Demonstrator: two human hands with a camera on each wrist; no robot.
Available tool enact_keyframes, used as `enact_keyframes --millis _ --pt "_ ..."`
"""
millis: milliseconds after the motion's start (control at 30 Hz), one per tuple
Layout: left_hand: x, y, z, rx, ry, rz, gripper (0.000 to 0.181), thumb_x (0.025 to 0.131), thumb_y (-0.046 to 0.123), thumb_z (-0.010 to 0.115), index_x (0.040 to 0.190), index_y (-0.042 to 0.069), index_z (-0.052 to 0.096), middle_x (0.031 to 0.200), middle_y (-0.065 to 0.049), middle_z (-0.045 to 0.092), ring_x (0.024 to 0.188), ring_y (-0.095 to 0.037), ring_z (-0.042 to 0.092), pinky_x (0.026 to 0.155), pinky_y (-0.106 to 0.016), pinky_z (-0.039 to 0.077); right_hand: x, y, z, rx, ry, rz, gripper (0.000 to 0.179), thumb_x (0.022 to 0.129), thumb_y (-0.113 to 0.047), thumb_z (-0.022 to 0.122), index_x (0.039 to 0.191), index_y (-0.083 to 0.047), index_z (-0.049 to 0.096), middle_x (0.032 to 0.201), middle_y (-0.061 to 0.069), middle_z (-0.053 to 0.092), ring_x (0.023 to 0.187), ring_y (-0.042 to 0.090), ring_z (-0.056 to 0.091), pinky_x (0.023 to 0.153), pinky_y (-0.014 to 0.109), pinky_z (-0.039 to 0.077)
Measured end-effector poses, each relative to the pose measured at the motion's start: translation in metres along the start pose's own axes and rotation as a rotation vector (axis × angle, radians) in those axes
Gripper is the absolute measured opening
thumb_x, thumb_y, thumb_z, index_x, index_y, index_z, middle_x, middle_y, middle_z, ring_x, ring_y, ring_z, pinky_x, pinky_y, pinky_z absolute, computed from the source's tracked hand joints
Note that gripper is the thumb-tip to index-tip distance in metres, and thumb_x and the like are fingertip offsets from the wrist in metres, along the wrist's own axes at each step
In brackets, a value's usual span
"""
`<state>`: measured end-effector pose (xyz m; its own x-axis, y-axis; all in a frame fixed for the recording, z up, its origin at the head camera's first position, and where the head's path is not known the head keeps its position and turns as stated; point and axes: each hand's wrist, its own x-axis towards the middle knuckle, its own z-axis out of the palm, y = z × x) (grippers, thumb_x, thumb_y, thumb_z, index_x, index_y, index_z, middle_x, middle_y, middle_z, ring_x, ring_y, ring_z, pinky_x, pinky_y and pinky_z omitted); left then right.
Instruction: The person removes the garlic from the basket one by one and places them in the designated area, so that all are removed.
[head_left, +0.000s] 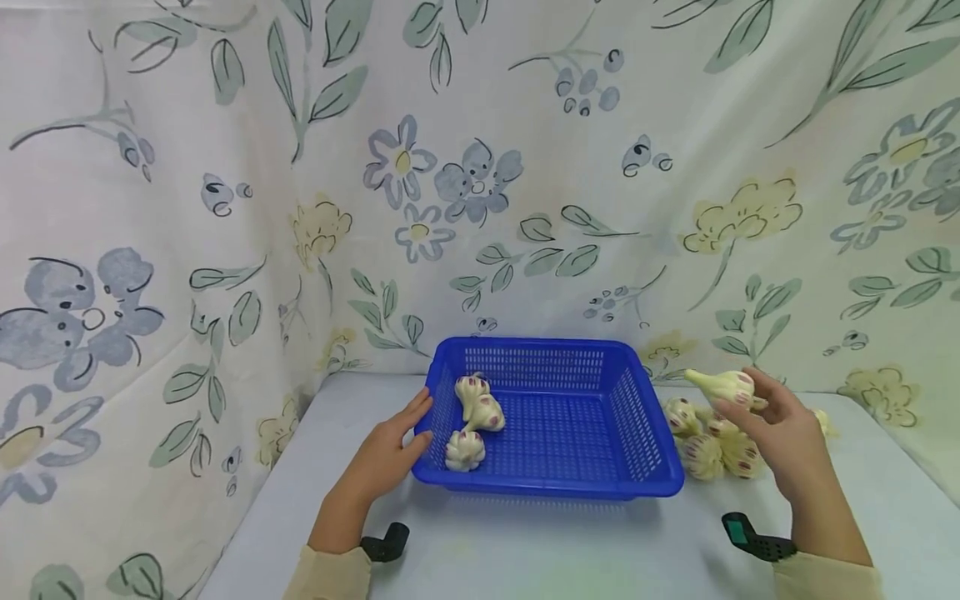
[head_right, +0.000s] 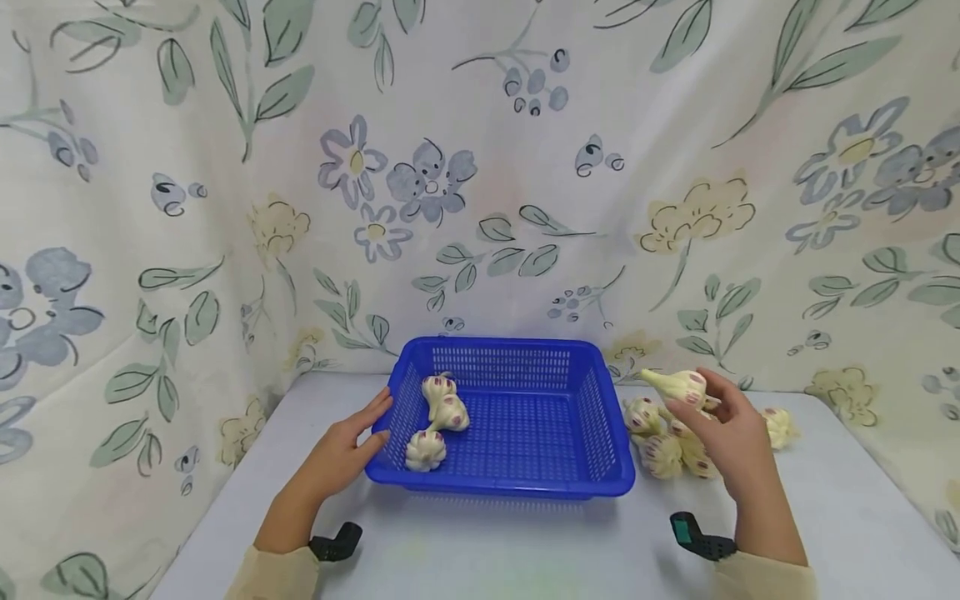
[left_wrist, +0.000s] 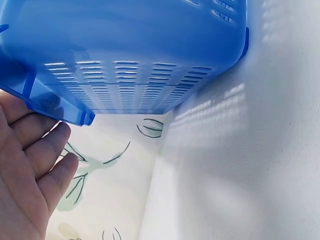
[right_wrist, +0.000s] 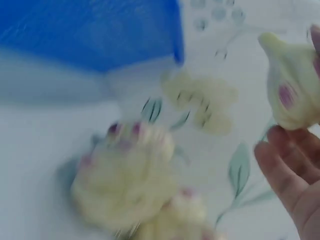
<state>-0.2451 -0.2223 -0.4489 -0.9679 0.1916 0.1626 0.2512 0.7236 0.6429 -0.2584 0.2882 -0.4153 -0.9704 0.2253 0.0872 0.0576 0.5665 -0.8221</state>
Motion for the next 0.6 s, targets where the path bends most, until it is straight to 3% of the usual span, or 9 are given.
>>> enact_keyframes --millis 100,200,300,400,433,500,600 --pt "0.001 0.000 0.000 0.014 -0.003 0.004 0.058 0.098 0.026 0.055 0.152 0.017 0.038 0.161 0.008 0.027 0.145 -0.023 0.034 0.115 -0.049 0.034 -0.003 0.020 -0.005 0.063 0.063 0.110 0.081 0.089 -0.053 0.065 0.156 -0.032 0.026 0.145 0.010 0.039 0.117 0.021 0.049 0.091 0.044 0.054" --pt "0.001 -0.001 0.000 0.026 0.002 0.005 0.056 0.099 0.028 0.054 0.152 0.017 0.038 0.161 0.008 0.027 0.145 -0.023 0.034 0.115 -0.050 0.034 -0.005 0.035 -0.010 0.110 0.126 0.232 0.082 0.086 -0.056 0.067 0.155 -0.036 0.027 0.150 0.004 0.037 0.122 0.023 0.044 0.102 0.064 0.040" --pt "0.001 -0.002 0.001 0.040 0.008 0.012 0.055 0.101 0.028 0.053 0.152 0.017 0.039 0.161 0.007 0.028 0.146 -0.024 0.033 0.115 -0.050 0.033 -0.008 0.049 -0.016 0.126 0.181 0.317 0.082 0.084 -0.054 0.070 0.154 -0.039 0.030 0.151 -0.003 0.038 0.104 0.004 0.046 0.096 0.038 0.049" --pt "0.001 -0.003 0.001 0.055 0.031 0.033 0.052 0.101 0.027 0.052 0.151 0.015 0.041 0.160 0.005 0.030 0.145 -0.024 0.035 0.114 -0.050 0.034 -0.010 0.058 -0.021 0.166 0.213 0.354 0.079 0.085 -0.049 0.071 0.153 -0.040 0.032 0.152 -0.010 0.036 0.096 -0.008 0.040 0.086 0.017 0.047" --pt "0.001 -0.004 0.001 0.060 0.042 0.044 0.052 0.101 0.027 0.052 0.150 0.014 0.042 0.160 0.004 0.032 0.144 -0.024 0.036 0.114 -0.050 0.035 -0.010 0.060 -0.022 0.184 0.223 0.368 0.079 0.085 -0.048 0.072 0.153 -0.041 0.031 0.155 -0.012 0.034 0.099 -0.008 0.041 0.089 0.015 0.047" --pt "0.001 -0.004 0.001 0.071 0.077 0.069 0.050 0.101 0.025 0.053 0.148 0.012 0.045 0.158 0.002 0.036 0.143 -0.025 0.039 0.112 -0.049 0.037 -0.010 0.062 -0.024 0.212 0.243 0.391 0.078 0.086 -0.046 0.071 0.153 -0.042 0.030 0.159 -0.012 0.028 0.103 -0.007 0.041 0.105 0.023 0.045" --pt "0.000 -0.004 0.001 0.085 0.128 0.106 0.046 0.099 0.022 0.054 0.144 0.009 0.051 0.154 0.000 0.042 0.140 -0.025 0.043 0.110 -0.048 0.039 -0.009 0.067 -0.027 0.216 0.272 0.426 0.079 0.086 -0.048 0.070 0.153 -0.043 0.028 0.163 -0.009 0.022 0.109 -0.001 0.041 0.100 0.025 0.049"
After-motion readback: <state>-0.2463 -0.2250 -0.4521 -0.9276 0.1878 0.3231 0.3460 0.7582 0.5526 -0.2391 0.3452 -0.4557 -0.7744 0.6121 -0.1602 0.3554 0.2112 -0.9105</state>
